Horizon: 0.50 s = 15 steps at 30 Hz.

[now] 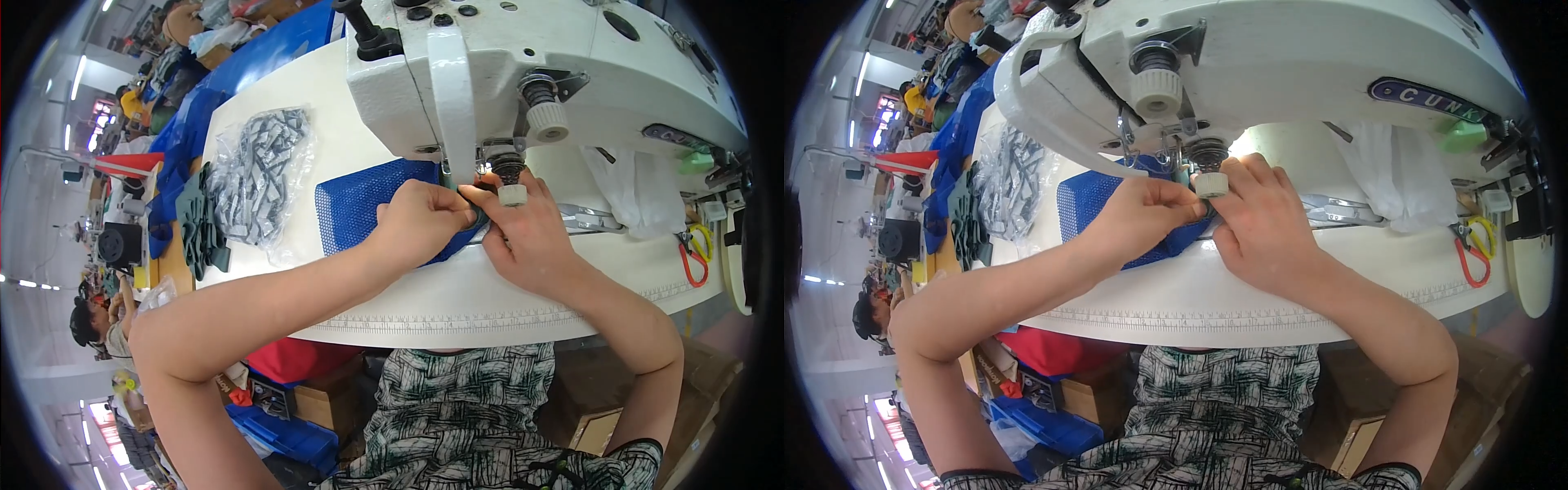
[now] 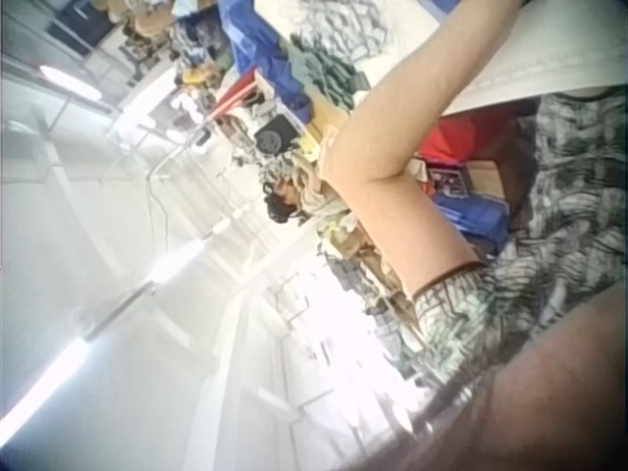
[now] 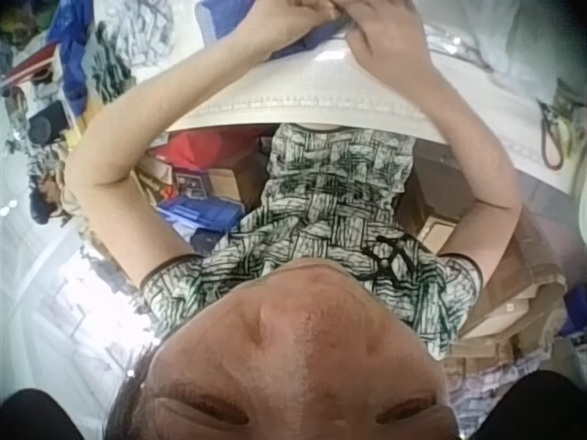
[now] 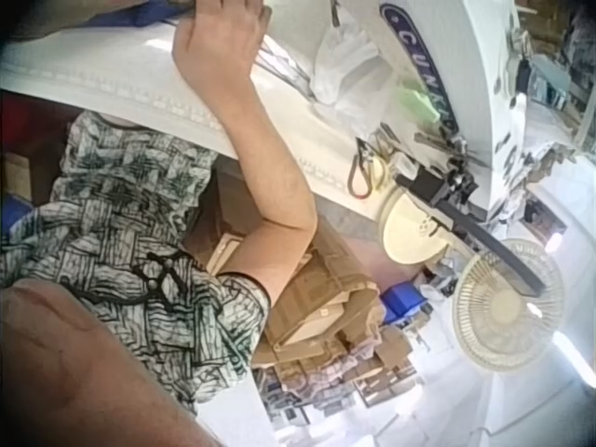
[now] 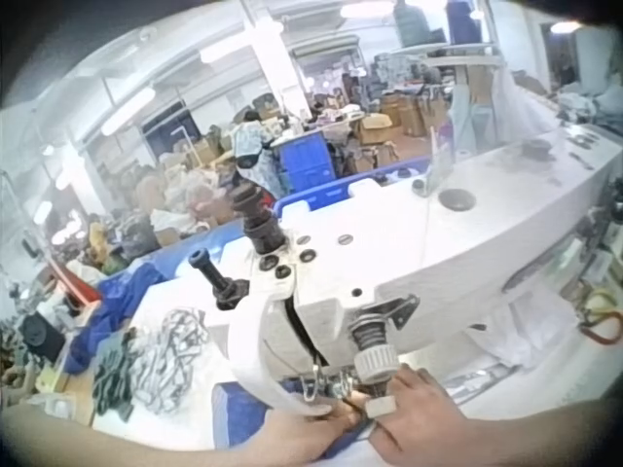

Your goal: Sewing a green fabric trim onto a blue mesh fabric using an industrial sewing machine.

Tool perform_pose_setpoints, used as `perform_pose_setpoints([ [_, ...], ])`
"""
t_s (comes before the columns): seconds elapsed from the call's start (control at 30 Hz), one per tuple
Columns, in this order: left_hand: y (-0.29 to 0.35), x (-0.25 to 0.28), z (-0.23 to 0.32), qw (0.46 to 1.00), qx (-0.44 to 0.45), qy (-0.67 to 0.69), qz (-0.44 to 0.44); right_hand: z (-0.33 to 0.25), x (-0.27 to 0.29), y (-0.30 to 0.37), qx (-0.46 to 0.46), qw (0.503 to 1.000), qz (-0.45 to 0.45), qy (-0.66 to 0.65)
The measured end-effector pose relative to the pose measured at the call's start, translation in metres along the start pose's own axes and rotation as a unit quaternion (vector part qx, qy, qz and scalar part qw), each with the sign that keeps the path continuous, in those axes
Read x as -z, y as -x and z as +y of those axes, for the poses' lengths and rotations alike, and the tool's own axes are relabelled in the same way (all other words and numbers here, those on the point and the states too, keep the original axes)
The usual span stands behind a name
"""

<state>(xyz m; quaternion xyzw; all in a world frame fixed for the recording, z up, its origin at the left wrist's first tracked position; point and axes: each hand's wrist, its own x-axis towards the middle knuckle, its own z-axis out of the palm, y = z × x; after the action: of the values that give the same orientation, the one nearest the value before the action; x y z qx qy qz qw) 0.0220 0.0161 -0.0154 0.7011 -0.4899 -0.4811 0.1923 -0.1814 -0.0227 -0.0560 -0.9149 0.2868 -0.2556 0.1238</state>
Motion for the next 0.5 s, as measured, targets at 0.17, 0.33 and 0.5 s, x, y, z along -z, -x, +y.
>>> perform_pose_setpoints([
  [0.17,0.021,0.006,0.006,0.998,-0.059,-0.032,-0.008,0.003,0.003,0.000,0.000,1.000,0.000,-0.019],
  [0.33,0.036,0.005,0.011,0.986,-0.115,-0.117,0.015,0.003,0.005,-0.001,0.018,0.999,-0.011,-0.043],
  [0.5,0.047,-0.008,-0.008,0.902,-0.338,-0.235,0.129,0.005,0.001,-0.001,-0.018,0.996,0.008,-0.090],
])
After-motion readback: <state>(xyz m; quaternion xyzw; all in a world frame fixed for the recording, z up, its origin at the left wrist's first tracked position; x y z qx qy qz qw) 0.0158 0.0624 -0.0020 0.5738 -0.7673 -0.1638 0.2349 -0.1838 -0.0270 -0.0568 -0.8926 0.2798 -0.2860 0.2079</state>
